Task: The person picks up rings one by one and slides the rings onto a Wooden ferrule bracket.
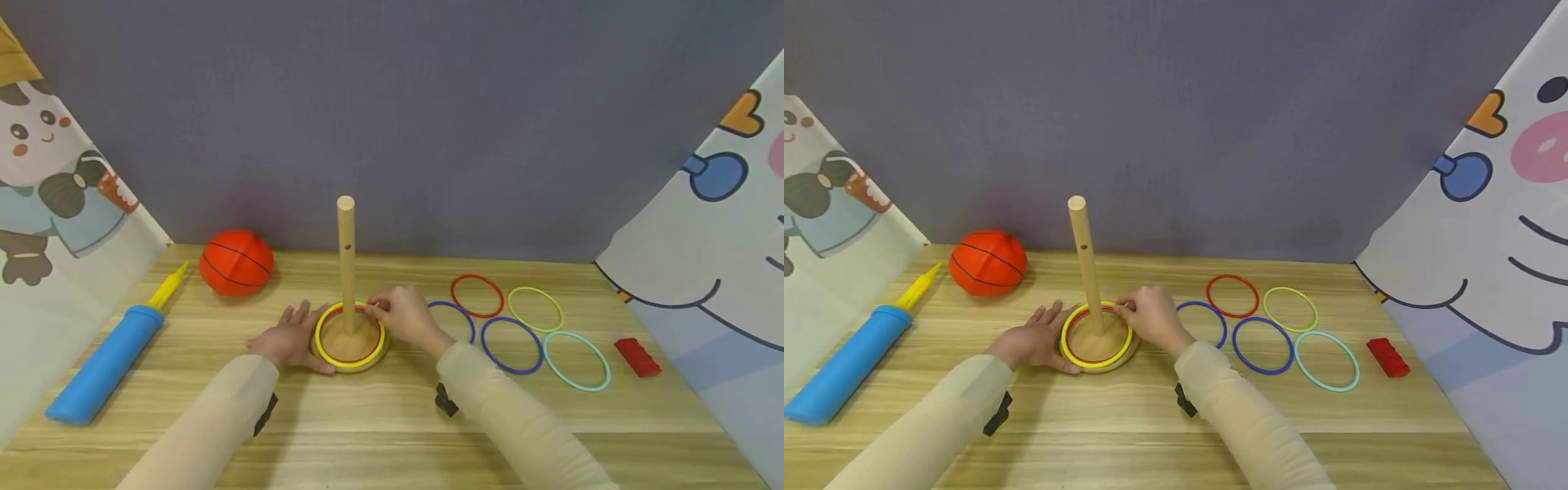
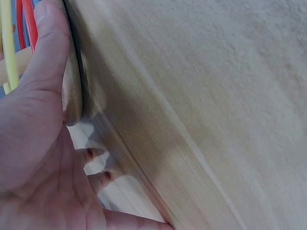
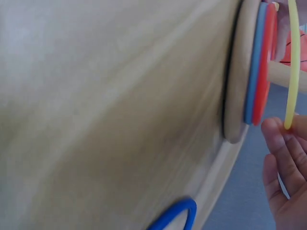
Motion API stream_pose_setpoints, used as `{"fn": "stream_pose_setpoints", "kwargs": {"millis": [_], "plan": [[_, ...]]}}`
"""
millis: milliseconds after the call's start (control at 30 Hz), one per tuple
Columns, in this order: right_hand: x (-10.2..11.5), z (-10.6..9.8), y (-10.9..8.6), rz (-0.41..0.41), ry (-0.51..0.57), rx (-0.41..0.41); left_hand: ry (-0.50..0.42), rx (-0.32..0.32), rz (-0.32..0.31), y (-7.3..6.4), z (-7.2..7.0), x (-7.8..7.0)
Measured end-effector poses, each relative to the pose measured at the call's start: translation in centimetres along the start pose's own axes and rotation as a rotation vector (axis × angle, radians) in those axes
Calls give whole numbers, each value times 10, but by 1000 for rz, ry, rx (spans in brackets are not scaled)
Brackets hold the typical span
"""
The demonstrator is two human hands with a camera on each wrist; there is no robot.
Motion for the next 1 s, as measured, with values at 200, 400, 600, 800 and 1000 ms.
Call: {"fn": "stream_pose_setpoints", "kwargs": {"millis": [200,400,600,800,1000], "plan": [[0,7,0,-13,-2,-56,-12,5,-15,0,2,0],[-3,8,0,15,-18,-82,-25,20,-20,-1,1,0],[-6,7,0,29,-56,-86,-12,11,-13,-1,1,-1],[-7,9,-1,44,-73,-83,-8,10,-9,-1,0,0],[-6,13,-2,70,-82,-58,-3,12,-14,-2,-2,0]]}}
Point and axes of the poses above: each hand's wrist, its own y-axis towards the middle knuckle, its own z-axis out of the palm, x = y × z, the point moved 2 cm from there along y, towards the middle knuckle, and after that the axes turned 9 degrees about -z, right-handed, at the moved point
